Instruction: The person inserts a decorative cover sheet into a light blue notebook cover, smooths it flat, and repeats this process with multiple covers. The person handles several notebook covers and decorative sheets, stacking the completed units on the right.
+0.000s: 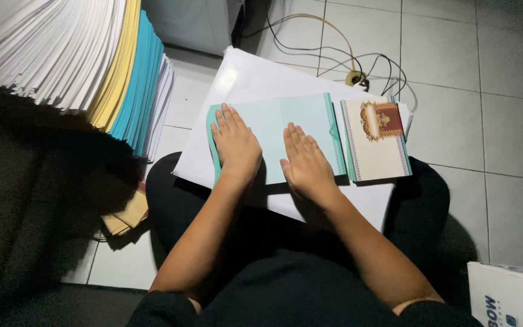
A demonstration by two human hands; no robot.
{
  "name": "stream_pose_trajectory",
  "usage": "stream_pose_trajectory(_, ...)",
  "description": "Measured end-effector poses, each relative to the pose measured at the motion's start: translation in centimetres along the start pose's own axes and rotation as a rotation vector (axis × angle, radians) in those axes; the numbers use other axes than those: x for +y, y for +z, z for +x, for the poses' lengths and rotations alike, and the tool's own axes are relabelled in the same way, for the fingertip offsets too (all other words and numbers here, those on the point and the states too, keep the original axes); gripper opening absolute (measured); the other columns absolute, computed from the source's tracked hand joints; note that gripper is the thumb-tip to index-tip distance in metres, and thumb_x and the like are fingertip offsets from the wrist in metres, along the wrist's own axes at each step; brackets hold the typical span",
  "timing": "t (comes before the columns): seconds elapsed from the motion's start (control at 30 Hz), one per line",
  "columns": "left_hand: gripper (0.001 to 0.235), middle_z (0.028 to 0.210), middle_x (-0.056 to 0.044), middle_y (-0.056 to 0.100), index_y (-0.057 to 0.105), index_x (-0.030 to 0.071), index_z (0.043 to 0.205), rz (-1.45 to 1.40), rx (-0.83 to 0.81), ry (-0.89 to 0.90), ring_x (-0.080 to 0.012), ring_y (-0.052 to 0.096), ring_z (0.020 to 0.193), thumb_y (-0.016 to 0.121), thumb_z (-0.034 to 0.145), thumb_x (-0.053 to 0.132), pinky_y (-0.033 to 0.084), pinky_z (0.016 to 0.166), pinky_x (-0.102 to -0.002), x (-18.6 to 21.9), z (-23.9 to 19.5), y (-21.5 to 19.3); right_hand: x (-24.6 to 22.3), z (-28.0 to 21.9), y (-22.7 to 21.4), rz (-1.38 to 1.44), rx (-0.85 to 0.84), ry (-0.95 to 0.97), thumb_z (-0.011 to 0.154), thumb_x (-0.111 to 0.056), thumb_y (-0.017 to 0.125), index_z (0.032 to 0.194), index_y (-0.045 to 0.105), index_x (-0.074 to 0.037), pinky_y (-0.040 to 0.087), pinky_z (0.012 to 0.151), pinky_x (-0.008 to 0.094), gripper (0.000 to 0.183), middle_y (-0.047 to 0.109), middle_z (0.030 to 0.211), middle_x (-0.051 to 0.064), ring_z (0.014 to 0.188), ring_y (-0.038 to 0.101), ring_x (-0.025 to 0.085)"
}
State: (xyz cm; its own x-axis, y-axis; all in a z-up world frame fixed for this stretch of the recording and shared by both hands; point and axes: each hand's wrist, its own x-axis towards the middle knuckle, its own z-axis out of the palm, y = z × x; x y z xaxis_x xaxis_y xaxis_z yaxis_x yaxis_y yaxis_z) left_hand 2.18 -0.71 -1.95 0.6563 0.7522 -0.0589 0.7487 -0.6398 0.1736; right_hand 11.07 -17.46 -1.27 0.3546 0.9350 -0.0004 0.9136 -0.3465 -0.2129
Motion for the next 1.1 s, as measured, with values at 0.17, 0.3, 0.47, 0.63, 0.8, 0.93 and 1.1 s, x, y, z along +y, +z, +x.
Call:
stream_pose_trajectory(0.17, 0.065, 0.165, -0.029, 0.019, 0.026, -0.003, 0.158, -0.071, 0.020, 0.087, -0.0459, 0.015, 0.154, 0.036, 0.103, 0.030, 0.008, 0.119, -0.067, 2.5, -1.6, -1.7, 0.2, 0.2, -0.4, 0.122, 0.056, 0.022, 0.105, -0.040, 0.036, 0.160, 0.027, -0.003, 0.014, 0.125, 0.046, 0.067, 0.026, 0.166, 0.020, 0.154, 0.024, 0.032)
stream_pose_trajectory(0.3, 0.077, 0.162, -0.032, 0.025, 0.036, 0.000, 0.154, -0.119, 0.123, 0.079, -0.0469, 0.018, 0.153, 0.040, 0.099, 0.053, 0.006, 0.115, -0.073, 2.8, -2.2, -1.4, 5.4, -0.5, -0.1, 0.409, 0.385, 0.067, 0.101, -0.029, 0.059, 0.133, 0.066, -0.015, 0.042, 0.113, 0.036, 0.036, 0.064, 0.133, 0.008, 0.131, 0.057, 0.024)
stream_pose_trajectory(0.47, 0.076, 0.160, -0.033, 0.027, 0.039, -0.001, 0.152, -0.125, 0.149, 0.080, -0.0471, 0.021, 0.152, 0.041, 0.098, 0.052, 0.009, 0.115, -0.073, 3.0, -2.2, -2.0, 7.7, -2.5, -5.2, -0.025, 0.462, 0.491, 0.093, -0.032, 0.072, 0.118, 0.068, -0.012, 0.055, 0.086, 0.047, 0.032, 0.060, 0.121, 0.005, 0.113, 0.061, 0.028)
stream_pose_trajectory(0.63, 0.075, 0.160, -0.033, 0.028, 0.040, -0.002, 0.151, -0.130, 0.149, 0.071, -0.0471, 0.023, 0.151, 0.042, 0.098, 0.051, 0.011, 0.115, -0.073, 3.0, -2.6, -2.3, 6.8, -2.4, -6.9, 0.000, 0.343, 0.655, 0.089, -0.045, 0.076, 0.118, 0.069, -0.006, 0.054, 0.083, 0.062, 0.049, 0.063, 0.134, 0.012, 0.117, 0.060, 0.036)
stream_pose_trajectory(0.8, 0.074, 0.159, -0.033, 0.029, 0.042, -0.003, 0.150, -0.131, 0.174, 0.075, -0.0466, 0.023, 0.151, 0.043, 0.098, 0.050, 0.011, 0.115, -0.073, 3.1, -2.6, -2.3, 7.0, -2.4, -6.5, -0.087, 0.367, 0.627, 0.094, -0.027, 0.070, 0.114, 0.070, -0.009, 0.057, 0.077, 0.059, 0.027, 0.067, 0.115, 0.009, 0.106, 0.065, 0.034)
stream_pose_trajectory(0.93, 0.073, 0.159, -0.034, 0.029, 0.042, -0.003, 0.150, -0.147, 0.171, 0.082, -0.0472, 0.023, 0.151, 0.042, 0.099, 0.049, 0.011, 0.115, -0.073, 3.0, -2.8, -2.5, 7.2, -2.3, -5.5, -0.077, 0.395, 0.601, 0.090, -0.035, 0.074, 0.113, 0.068, -0.004, 0.056, 0.078, 0.060, 0.039, 0.063, 0.123, 0.015, 0.112, 0.062, 0.037)
stream_pose_trajectory(1.1, 0.073, 0.159, -0.034, 0.028, 0.040, -0.004, 0.150, -0.142, 0.183, 0.095, -0.0477, 0.022, 0.151, 0.043, 0.100, 0.049, 0.011, 0.115, -0.073, 2.8, -2.8, -2.3, 6.1, -1.8, -5.6, -0.116, 0.479, 0.533, 0.088, -0.021, 0.077, 0.118, 0.058, 0.000, 0.057, 0.080, 0.058, 0.041, 0.061, 0.118, 0.020, 0.106, 0.064, 0.040)
